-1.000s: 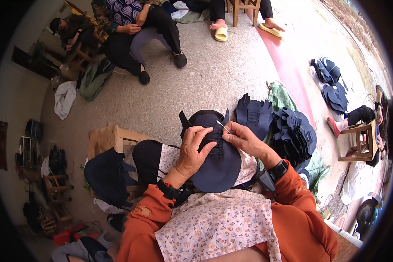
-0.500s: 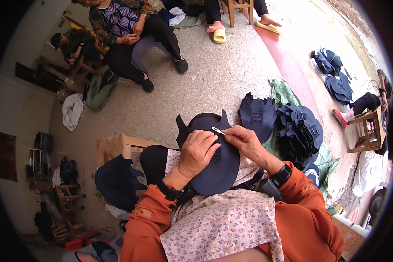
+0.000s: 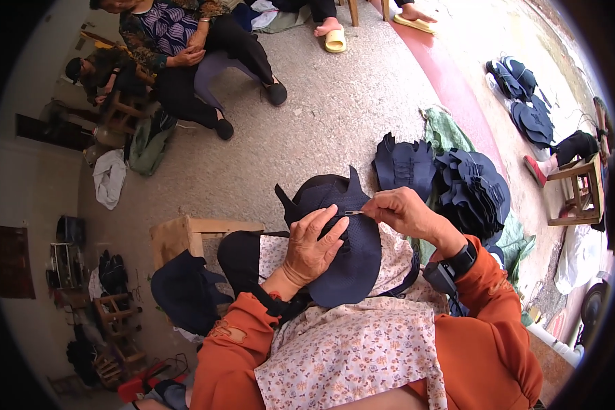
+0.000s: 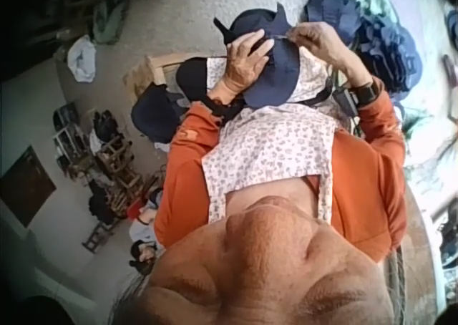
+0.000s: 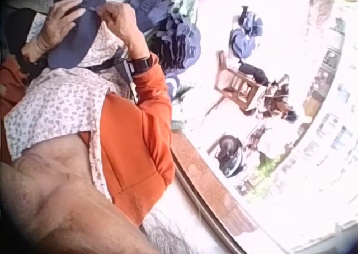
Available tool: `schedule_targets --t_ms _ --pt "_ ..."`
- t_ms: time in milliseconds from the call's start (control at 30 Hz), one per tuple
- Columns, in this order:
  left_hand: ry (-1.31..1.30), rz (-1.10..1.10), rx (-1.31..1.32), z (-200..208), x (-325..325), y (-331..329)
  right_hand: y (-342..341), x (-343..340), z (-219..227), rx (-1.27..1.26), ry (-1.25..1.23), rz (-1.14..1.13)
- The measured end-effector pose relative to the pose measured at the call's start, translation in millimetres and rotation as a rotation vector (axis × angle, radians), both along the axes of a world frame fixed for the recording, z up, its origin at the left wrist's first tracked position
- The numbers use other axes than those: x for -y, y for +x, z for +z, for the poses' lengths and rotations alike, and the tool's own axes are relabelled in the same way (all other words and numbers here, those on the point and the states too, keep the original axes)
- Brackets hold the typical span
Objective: Hand-stitching and threading the components of a black shoe upper.
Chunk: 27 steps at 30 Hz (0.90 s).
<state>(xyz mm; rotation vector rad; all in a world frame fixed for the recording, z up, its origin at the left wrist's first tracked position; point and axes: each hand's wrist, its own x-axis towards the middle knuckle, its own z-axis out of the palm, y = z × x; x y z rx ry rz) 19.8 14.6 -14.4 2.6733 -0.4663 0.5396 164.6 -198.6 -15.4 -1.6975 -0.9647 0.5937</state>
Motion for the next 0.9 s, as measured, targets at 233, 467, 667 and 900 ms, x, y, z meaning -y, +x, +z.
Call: schedule_targets --t_ms 233,467,667,900 --pt "-0.105 -0.007 0.016 -10 -2 5 -8 -8 -23 -0.361 0.126 -0.038" --pt "-0.056 -0.079 0.001 2 -3 12 22 -5 7 0.016 0.049 0.164" --pt "0.066 -0.047 -0.04 11 -6 15 23 -8 -1 -0.184 0.006 0.182" --pt "0.006 -0.1 -0.081 15 -4 25 12 -18 9 0.634 -0.01 0.177"
